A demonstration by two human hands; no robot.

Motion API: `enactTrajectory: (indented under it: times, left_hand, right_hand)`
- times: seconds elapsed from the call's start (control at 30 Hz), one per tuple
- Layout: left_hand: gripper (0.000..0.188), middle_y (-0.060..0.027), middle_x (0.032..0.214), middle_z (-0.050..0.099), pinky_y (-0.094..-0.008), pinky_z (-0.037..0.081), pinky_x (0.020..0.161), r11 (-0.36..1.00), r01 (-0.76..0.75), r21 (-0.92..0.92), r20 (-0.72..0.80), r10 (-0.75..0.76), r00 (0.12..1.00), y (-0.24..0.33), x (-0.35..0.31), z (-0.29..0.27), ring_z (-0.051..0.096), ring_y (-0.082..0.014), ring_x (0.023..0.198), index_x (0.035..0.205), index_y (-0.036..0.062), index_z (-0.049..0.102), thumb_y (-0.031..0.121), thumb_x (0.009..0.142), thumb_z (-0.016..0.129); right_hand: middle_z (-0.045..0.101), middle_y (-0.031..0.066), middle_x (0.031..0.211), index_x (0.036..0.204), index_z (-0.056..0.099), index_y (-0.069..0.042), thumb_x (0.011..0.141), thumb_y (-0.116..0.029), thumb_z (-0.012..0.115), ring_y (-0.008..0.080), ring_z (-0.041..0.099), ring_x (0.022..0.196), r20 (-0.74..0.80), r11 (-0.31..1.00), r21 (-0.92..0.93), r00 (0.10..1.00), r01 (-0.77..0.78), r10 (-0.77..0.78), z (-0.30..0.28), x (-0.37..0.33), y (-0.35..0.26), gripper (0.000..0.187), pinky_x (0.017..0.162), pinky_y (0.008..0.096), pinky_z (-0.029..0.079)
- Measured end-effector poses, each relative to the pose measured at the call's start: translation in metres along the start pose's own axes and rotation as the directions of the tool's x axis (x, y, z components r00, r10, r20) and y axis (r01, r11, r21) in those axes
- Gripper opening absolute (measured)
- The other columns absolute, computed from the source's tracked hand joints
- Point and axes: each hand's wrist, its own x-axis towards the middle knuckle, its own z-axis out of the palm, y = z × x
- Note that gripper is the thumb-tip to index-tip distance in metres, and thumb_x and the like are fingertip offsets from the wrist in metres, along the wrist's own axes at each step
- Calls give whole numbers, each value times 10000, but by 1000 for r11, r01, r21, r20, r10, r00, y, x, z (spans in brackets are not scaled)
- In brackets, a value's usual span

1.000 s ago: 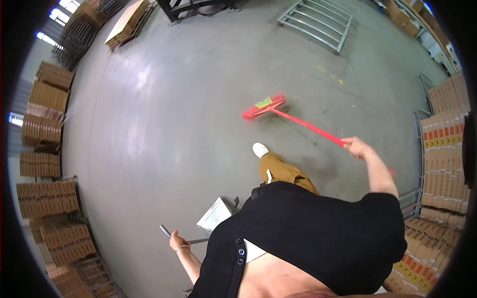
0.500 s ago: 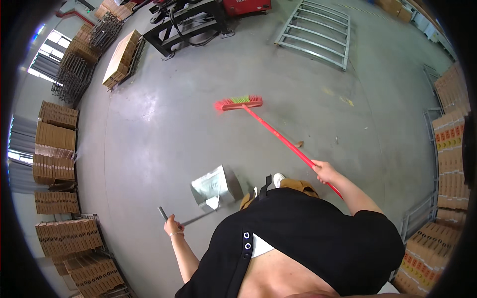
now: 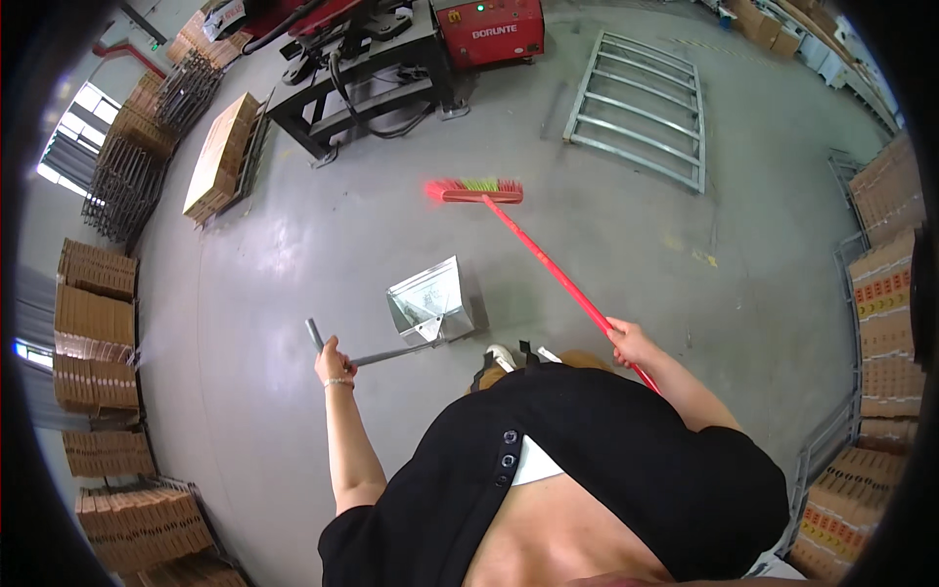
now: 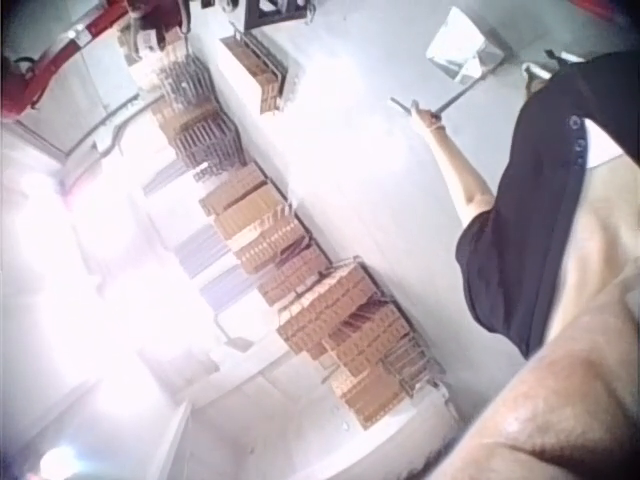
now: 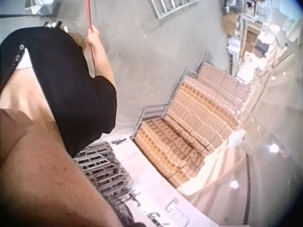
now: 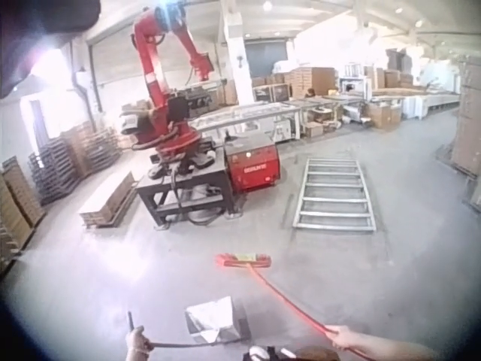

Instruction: Sweeping the warehouse floor using a red broom and a metal dustpan.

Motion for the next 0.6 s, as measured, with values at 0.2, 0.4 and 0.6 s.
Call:
enactTrajectory:
  times: [0.2, 0.4, 0.6]
  left_hand:
    - [237, 18, 462, 327, -254, 236, 336, 983, -76, 169, 110, 58, 992, 76, 82, 141, 315, -96, 363, 675, 105, 405, 213, 695, 615]
    - [232, 6, 443, 331, -247, 241, 308, 952, -124, 279, 185, 73, 980, 120, 169, 242, 306, -97, 333, 671, 86, 420, 206, 693, 616]
    - [291, -15, 425, 371, -261, 251, 315, 886, -117, 449, 185, 37, 982, 123, 254, 308, 351, -114, 333, 504, 83, 414, 165, 691, 621]
  right_hand:
    - [432, 18, 552, 1278, 357, -195, 882, -226, 414, 103, 392, 411, -121, 999, 51, 993, -8, 15, -4, 48, -83, 401, 379, 262, 359]
    - [440, 25, 539, 1266, 375, -168, 873, -216, 427, 102, 389, 386, -234, 987, 160, 972, 27, 11, -29, 192, -186, 400, 357, 270, 345]
    - [600, 145, 932, 1229, 411, -135, 850, -238, 436, 277, 591, 817, -491, 899, -383, 777, 213, -394, -78, 447, -280, 394, 692, 373, 465]
